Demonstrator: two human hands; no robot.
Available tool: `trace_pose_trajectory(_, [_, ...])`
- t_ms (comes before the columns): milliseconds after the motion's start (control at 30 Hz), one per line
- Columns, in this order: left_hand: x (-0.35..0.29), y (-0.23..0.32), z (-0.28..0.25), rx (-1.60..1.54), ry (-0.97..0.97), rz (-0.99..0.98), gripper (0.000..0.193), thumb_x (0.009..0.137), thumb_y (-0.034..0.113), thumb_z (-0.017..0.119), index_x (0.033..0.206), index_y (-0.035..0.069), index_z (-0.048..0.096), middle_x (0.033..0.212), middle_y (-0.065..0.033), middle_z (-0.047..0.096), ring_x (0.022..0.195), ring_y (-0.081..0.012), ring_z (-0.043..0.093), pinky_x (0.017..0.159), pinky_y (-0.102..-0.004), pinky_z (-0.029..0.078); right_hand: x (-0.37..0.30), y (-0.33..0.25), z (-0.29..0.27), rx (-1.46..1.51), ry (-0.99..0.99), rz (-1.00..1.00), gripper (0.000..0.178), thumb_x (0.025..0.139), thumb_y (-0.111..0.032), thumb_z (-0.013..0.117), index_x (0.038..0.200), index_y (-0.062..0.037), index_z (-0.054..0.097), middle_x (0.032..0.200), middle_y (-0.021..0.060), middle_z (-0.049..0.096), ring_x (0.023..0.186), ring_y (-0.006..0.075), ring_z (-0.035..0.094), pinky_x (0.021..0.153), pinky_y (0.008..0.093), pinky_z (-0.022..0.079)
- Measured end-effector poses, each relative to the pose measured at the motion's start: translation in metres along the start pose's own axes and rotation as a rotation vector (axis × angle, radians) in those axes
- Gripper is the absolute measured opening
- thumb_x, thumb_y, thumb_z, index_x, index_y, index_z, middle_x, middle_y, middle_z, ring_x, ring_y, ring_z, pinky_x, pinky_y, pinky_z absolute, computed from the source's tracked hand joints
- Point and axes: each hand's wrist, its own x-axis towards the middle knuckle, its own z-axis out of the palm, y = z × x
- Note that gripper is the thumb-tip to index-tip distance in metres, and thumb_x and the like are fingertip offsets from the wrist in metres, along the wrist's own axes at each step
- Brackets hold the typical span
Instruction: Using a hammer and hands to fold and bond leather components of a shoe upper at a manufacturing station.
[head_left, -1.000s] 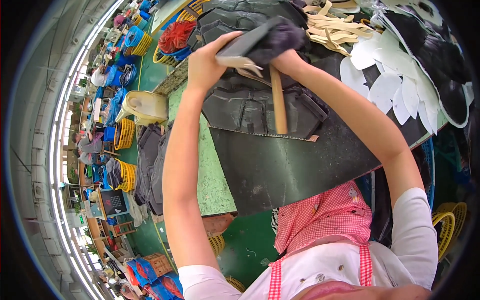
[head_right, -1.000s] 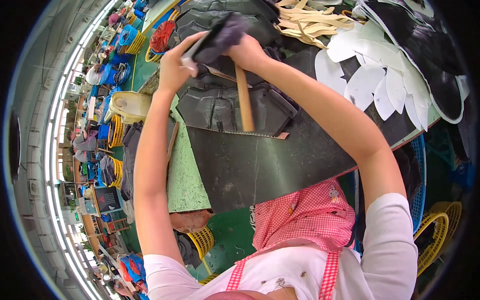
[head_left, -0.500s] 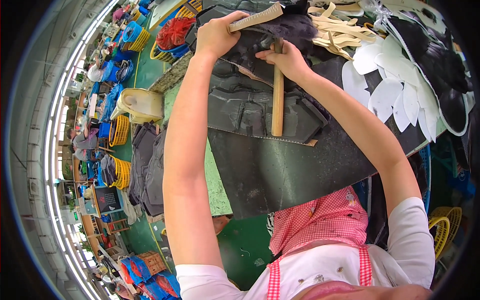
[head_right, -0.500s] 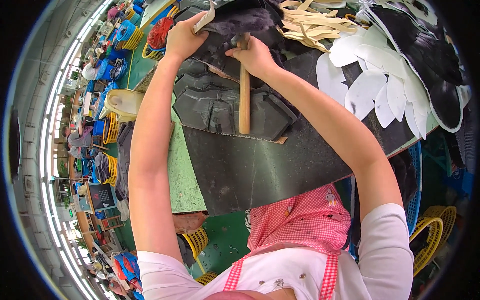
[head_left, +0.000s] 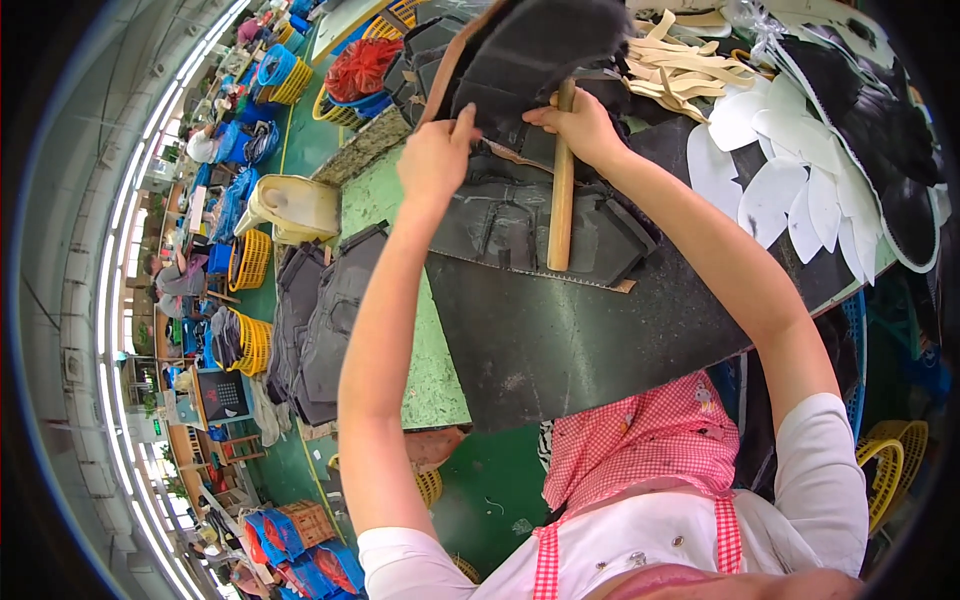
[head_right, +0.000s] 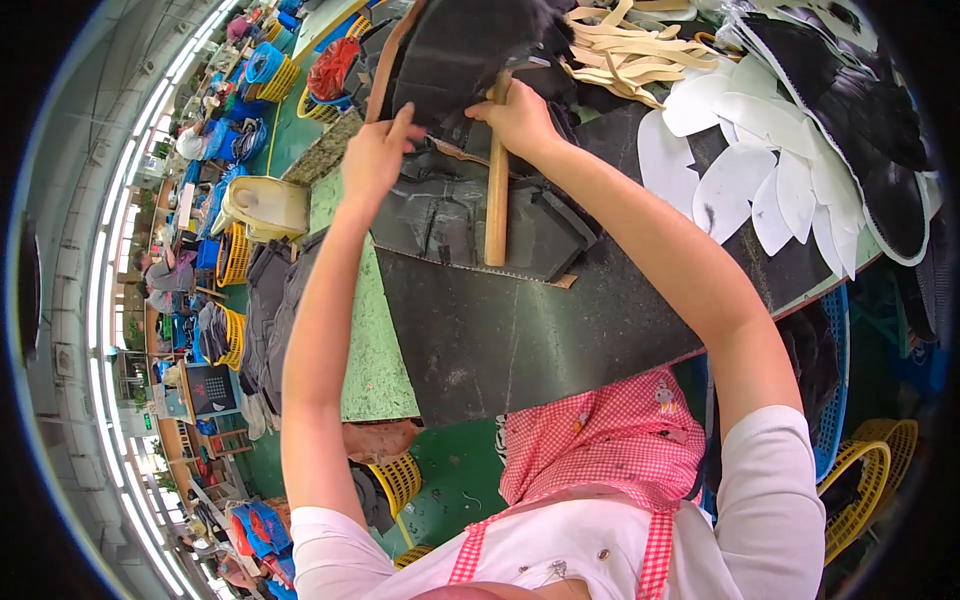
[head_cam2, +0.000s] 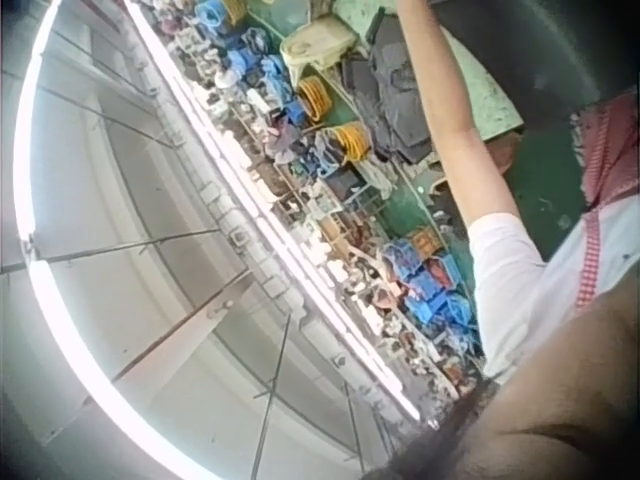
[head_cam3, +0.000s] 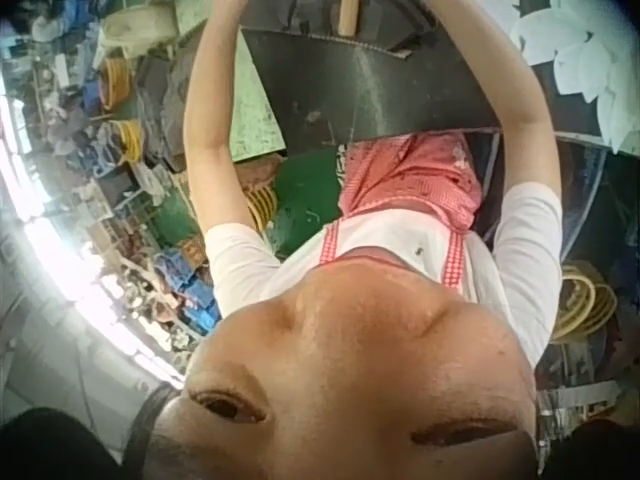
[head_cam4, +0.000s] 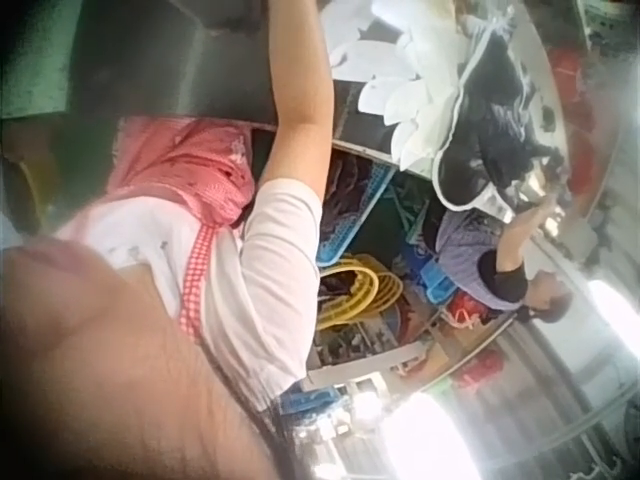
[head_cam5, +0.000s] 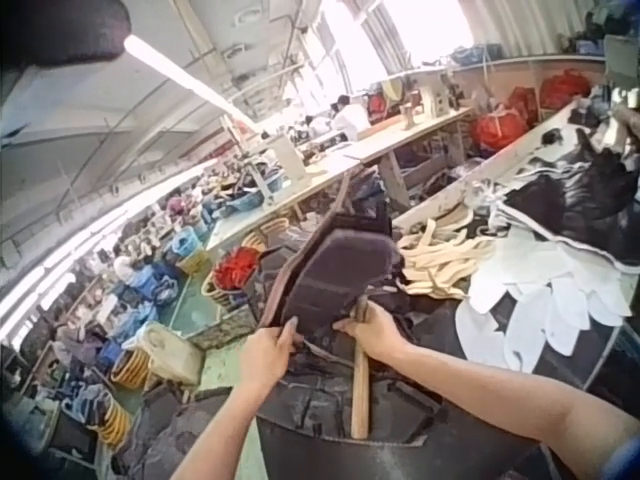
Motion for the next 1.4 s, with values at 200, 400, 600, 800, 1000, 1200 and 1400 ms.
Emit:
trace_pose_trajectory(200, [0.005,-0.021,0.074,-0.173,0.228,0.236,0.041,0.082,0.042,0.075,0.096,0.004,0.079,0.086,-0.0179,0.074,0.086,-0.0390,0.068,0.080,-0.0460,0.052,0.016,0.050,0.006,-0.134,0.183,-0.321,0.023,0.084,-0.014,0.075,0.102,-0.0006,0.070,0.104,0.0167,0.071,0.100,0.0300,0.067,0.092,0.0413,0.052])
trace_pose_trajectory(400, [0.002,-0.012,0.093,-0.618,0.341,-0.217,0.027,0.067,0.020,0.085,0.089,0.006,0.080,0.091,-0.0144,0.074,0.088,-0.0340,0.069,0.086,-0.0407,0.053,0.011,0.062,0.011,-0.177,0.109,-0.157,0.028,0.093,-0.020,0.064,0.113,-0.0008,0.067,0.120,0.0206,0.064,0.120,0.0365,0.056,0.106,0.0450,0.042])
trace_pose_trajectory(600, [0.004,0.007,0.103,-0.378,0.449,-0.336,0.036,0.066,0.027,0.087,0.098,0.012,0.077,0.111,-0.0169,0.064,0.114,-0.0376,0.056,0.099,-0.0470,0.047,0.015,0.078,0.013,-0.356,0.417,-0.506,0.026,0.096,-0.021,0.063,0.112,-0.0007,0.062,0.112,0.0157,0.063,0.108,0.0271,0.058,0.096,0.0400,0.047])
trace_pose_trajectory(800, [0.008,0.010,0.112,-0.313,0.494,-0.410,0.033,0.074,0.029,0.082,0.101,0.010,0.075,0.119,-0.0139,0.063,0.118,-0.0361,0.054,0.099,-0.0472,0.045,0.022,0.072,0.013,-0.072,0.102,-0.149,0.034,0.100,-0.022,0.059,0.127,-0.0022,0.056,0.124,0.0171,0.059,0.119,0.0301,0.054,0.108,0.0423,0.041])
trace_pose_trajectory(1000, [0.001,0.003,0.111,-0.388,0.598,-0.238,0.024,0.082,0.022,0.074,0.100,0.007,0.073,0.120,-0.0103,0.064,0.115,-0.0357,0.055,0.097,-0.0476,0.045,0.000,0.044,0.020,0.018,0.187,-0.289,0.025,0.101,-0.017,0.058,0.123,-0.0057,0.054,0.119,0.0102,0.058,0.112,0.0218,0.054,0.103,0.0377,0.045])
trace_pose_trajectory(1200, [0.002,0.016,0.116,-0.174,0.603,-0.193,0.035,0.080,0.028,0.076,0.109,0.009,0.070,0.113,-0.0100,0.065,0.114,-0.0380,0.055,0.097,-0.0504,0.044,0.010,0.051,0.010,-0.281,0.156,-0.231,0.037,0.100,-0.022,0.060,0.132,-0.0054,0.052,0.130,0.0124,0.054,0.121,0.0255,0.050,0.111,0.0386,0.038])
trace_pose_trajectory(1400, [0.009,0.031,0.120,-0.277,0.472,-0.359,0.043,0.079,0.031,0.078,0.115,0.010,0.069,0.115,-0.0089,0.066,0.117,-0.0334,0.053,0.100,-0.0471,0.040,0.008,0.056,0.005,-0.292,0.306,-0.297,0.048,0.097,-0.026,0.065,0.137,-0.0046,0.051,0.140,0.0154,0.050,0.129,0.0274,0.047,0.114,0.0389,0.036])
